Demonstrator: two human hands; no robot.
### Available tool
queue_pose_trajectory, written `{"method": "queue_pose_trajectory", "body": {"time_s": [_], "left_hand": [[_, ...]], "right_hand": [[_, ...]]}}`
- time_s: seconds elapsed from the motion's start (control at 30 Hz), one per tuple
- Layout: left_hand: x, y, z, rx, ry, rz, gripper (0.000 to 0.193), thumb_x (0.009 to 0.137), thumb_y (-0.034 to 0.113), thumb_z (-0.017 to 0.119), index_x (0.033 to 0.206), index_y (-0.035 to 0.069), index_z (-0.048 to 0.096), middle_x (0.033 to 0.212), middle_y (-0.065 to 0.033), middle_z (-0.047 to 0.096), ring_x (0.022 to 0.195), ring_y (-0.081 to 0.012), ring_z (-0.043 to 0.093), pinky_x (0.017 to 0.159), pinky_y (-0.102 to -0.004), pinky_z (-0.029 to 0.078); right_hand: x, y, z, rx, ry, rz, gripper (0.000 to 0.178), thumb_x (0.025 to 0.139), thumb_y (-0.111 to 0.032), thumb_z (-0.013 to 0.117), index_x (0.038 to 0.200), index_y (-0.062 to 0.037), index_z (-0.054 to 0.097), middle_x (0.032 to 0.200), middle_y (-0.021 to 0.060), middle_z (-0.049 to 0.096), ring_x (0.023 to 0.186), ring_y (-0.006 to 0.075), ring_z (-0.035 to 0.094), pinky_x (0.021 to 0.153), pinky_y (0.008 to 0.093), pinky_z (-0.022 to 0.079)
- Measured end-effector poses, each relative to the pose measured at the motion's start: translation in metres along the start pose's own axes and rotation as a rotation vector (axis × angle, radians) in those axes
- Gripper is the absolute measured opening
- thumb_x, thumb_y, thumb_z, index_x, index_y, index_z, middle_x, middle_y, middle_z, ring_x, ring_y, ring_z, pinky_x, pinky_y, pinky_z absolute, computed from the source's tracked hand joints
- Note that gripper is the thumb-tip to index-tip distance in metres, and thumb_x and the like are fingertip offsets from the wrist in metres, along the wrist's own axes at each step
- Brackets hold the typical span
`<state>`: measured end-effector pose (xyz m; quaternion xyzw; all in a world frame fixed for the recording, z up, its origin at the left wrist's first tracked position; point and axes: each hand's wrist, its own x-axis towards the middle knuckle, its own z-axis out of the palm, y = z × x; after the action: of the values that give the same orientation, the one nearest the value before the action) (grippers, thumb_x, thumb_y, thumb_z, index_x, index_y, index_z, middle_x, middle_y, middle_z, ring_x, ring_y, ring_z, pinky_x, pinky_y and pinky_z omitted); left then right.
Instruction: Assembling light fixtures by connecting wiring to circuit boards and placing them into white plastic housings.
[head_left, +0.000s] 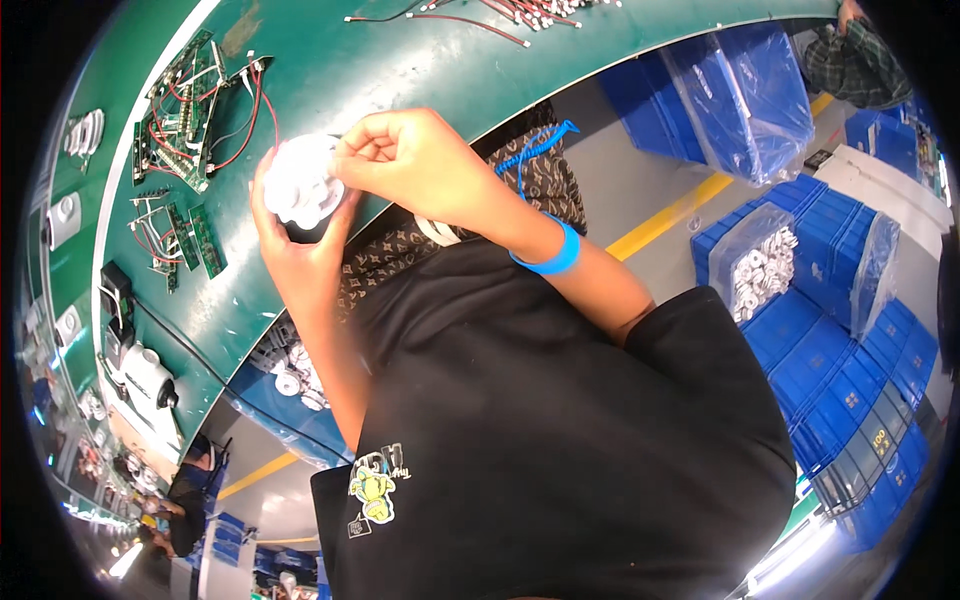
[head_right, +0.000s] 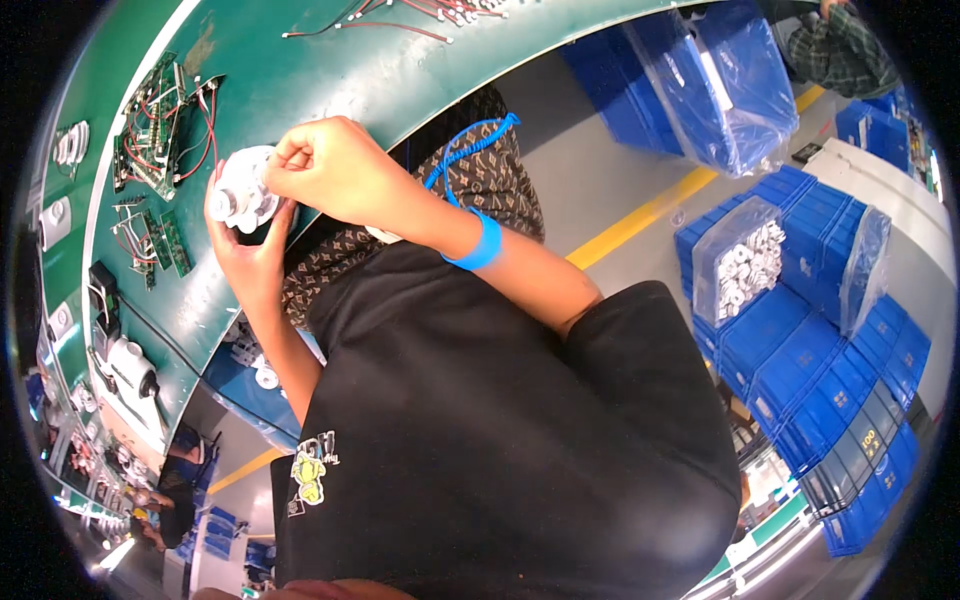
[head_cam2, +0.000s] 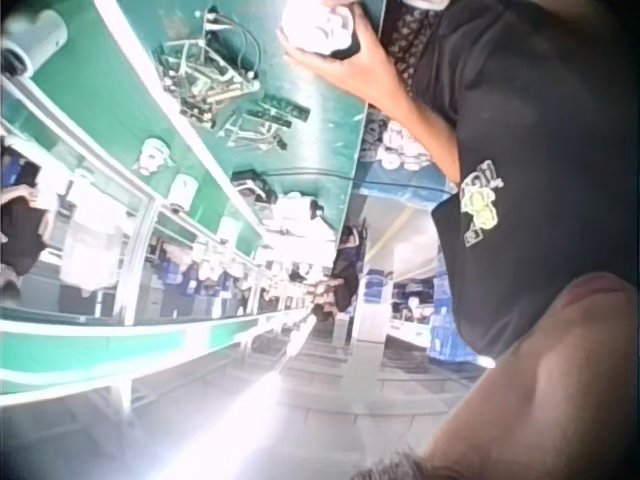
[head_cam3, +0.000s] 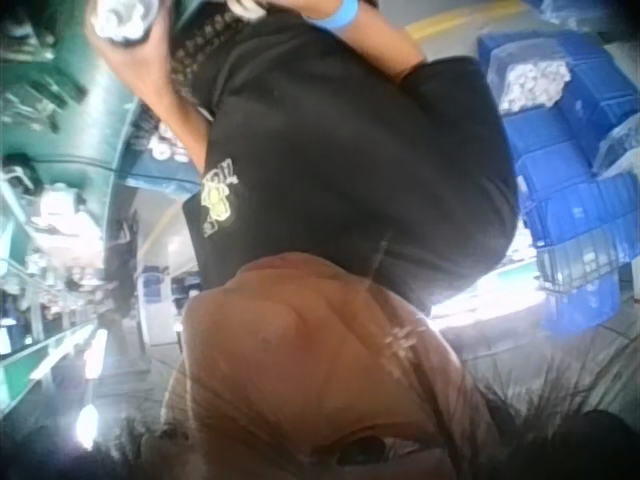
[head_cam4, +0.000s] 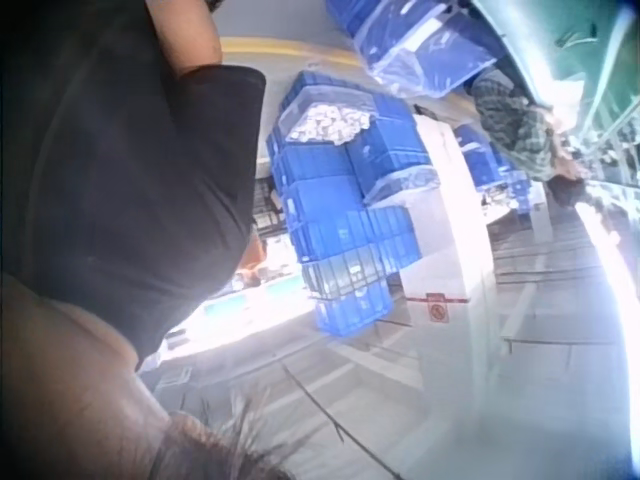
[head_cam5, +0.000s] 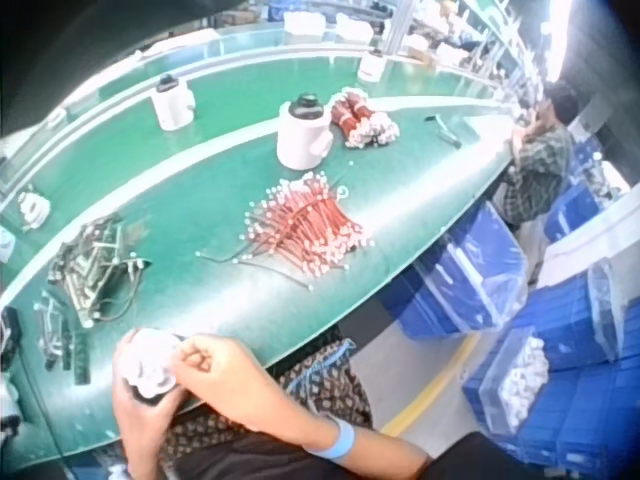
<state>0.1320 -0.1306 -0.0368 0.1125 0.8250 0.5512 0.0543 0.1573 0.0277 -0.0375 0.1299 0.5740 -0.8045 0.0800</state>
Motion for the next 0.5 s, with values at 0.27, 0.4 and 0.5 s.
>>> {"method": "queue_pose_trajectory", "body": {"time_s": [0.27,0.4,0.5], "left_hand": [[-0.0001,-0.0018,-0.0006,-0.053,0.027,0.02,0.075,0.069,0.001,0.082,0.133,-0.001,0.043,0.127,-0.0105,0.051,0.116,-0.0199,0.052,0.1,-0.0332,0.041],[0.0001,-0.0018,-0.0003,-0.049,0.024,-0.001,0.077,0.07,-0.001,0.081,0.135,-0.001,0.041,0.131,-0.0114,0.049,0.118,-0.0203,0.051,0.101,-0.0336,0.041],[0.0001,-0.0047,-0.0014,-0.034,0.013,0.018,0.078,0.07,-0.001,0.081,0.136,-0.001,0.039,0.132,-0.0117,0.049,0.119,-0.0205,0.051,0.102,-0.0339,0.041]], "right_hand": [[0.0039,0.0016,0.0016,0.057,-0.021,-0.017,0.018,0.085,-0.009,0.068,0.093,0.0067,0.066,0.084,0.0082,0.069,0.078,0.0104,0.064,0.071,0.0251,0.053],[0.0069,0.005,0.0018,0.03,-0.003,-0.021,0.018,0.085,-0.009,0.068,0.093,0.0062,0.066,0.083,0.0085,0.069,0.077,0.0105,0.064,0.07,0.0249,0.053],[0.007,0.0071,0.0018,0.033,-0.014,-0.022,0.018,0.085,-0.009,0.069,0.093,0.0064,0.066,0.083,0.0085,0.069,0.076,0.0106,0.064,0.07,0.0248,0.053]]}}
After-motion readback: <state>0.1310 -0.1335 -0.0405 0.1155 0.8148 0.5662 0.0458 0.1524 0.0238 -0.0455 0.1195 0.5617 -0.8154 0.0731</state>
